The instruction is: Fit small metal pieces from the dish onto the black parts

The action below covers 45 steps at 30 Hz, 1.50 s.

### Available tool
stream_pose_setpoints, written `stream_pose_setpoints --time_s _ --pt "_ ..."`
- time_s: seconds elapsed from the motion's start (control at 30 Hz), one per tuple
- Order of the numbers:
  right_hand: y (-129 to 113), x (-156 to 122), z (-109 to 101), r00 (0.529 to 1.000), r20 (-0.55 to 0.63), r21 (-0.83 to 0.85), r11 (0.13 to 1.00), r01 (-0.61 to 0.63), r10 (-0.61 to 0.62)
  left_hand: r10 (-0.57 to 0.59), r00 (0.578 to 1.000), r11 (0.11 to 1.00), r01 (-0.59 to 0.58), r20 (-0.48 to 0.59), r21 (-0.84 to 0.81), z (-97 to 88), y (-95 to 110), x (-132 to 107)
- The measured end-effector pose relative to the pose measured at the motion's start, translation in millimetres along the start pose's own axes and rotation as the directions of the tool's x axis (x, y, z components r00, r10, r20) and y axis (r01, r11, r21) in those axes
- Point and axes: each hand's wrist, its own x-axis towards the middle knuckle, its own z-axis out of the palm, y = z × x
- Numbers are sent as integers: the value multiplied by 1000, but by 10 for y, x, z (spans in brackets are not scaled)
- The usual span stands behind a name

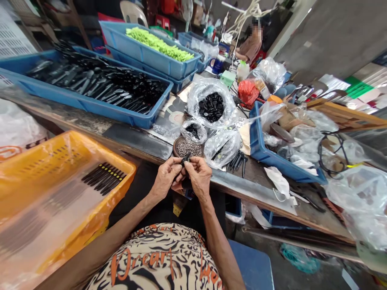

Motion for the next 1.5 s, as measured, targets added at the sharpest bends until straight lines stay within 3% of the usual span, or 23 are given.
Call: stream_pose_setpoints --time_s 0.5,1.03,1.5 --pt "24 -3 6 1000 -24 6 1000 11 -11 -83 995 997 83 -51 -12 61 78 -26" --pt "24 -32 -13 998 -1 -14 998 58 -58 -95 994 994 91 -55 -60 92 79 -27" --pt "40 -63 49 991 -94 -70 993 93 -100 -89 993 996 88 -71 -27 116 99 -19"
